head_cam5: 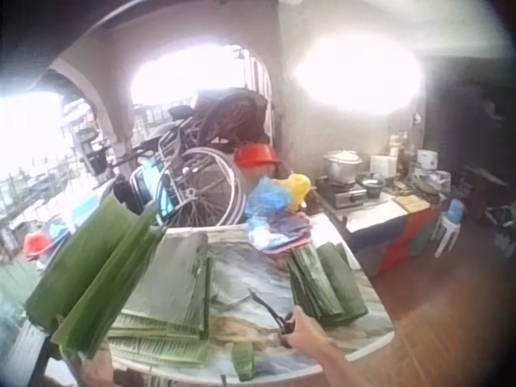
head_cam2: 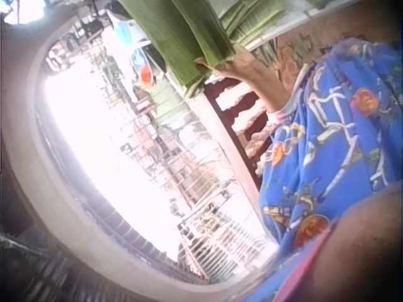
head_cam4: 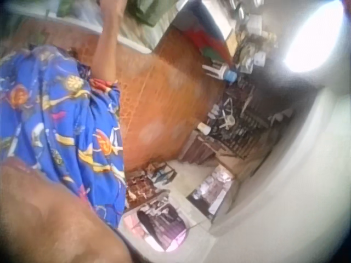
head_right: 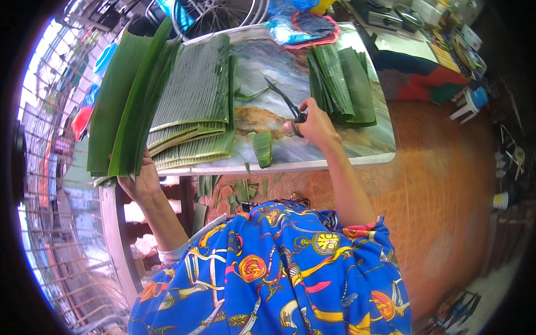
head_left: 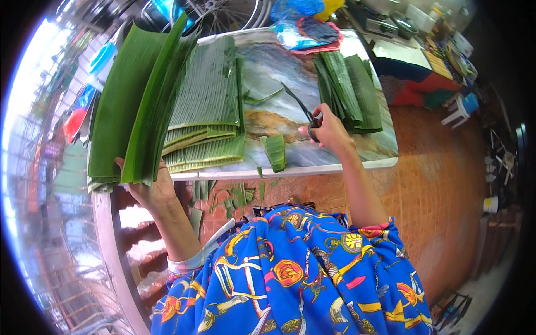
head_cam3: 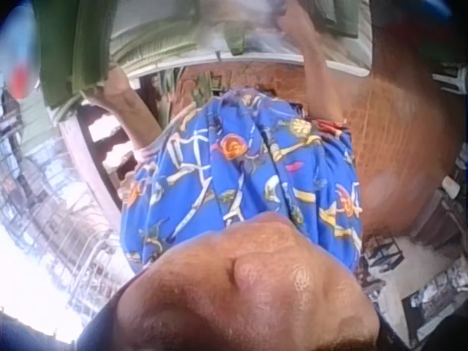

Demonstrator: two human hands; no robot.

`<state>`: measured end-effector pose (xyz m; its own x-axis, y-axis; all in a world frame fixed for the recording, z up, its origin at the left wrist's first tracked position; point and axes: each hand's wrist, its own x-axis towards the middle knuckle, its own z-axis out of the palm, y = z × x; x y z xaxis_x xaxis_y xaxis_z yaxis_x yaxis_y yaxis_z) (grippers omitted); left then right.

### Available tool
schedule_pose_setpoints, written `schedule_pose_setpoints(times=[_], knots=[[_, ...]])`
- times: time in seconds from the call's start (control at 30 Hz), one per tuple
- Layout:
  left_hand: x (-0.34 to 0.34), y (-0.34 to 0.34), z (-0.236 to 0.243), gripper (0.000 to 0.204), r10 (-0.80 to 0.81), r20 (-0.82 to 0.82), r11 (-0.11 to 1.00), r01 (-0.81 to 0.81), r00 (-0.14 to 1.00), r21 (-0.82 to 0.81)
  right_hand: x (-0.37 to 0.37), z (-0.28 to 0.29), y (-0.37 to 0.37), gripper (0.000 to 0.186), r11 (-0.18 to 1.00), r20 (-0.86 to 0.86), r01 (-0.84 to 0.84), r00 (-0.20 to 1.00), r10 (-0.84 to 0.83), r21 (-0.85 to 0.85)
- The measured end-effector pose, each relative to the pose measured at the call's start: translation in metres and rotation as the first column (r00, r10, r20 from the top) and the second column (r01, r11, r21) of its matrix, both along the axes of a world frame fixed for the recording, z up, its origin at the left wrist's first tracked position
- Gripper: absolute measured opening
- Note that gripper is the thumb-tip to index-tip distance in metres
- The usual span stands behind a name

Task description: The person uses scissors to trim and cut large green leaves into smaller rectangular pieces. They repeatedly pick up leaves, align them, cut along the edges, and stack the cut pieces on the table.

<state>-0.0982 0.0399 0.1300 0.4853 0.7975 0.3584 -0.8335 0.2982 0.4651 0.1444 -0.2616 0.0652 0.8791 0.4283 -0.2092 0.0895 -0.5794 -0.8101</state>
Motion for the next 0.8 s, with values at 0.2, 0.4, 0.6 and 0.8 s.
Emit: schedule_pose_setpoints(times=[0.2,0.4,0.6,0.8], knots=[[-0.033,0.006,0.015,0.032,0.018,0.066,1.0,-0.018,0.998,0.002,0.028,-0.012,0.033,0.069,0.885,0.275,-0.047,0.942,0.194,-0.464],[-0.06,0.007,0.017,0.034,0.167,0.015,0.986,-0.167,0.986,-0.012,0.062,0.006,0.03,0.077,0.67,0.156,-0.136,0.921,0.357,-0.73],[-0.092,-0.013,0.015,0.034,0.211,-0.085,0.976,-0.215,0.974,-0.035,0.126,0.042,0.017,0.067,0.773,-0.119,-0.234,0.972,0.204,-0.589],[-0.113,-0.021,0.004,0.04,0.351,-0.326,0.909,-0.403,0.878,-0.109,0.164,0.002,0.062,0.054,0.362,0.014,-0.267,0.788,0.616,-0.893]])
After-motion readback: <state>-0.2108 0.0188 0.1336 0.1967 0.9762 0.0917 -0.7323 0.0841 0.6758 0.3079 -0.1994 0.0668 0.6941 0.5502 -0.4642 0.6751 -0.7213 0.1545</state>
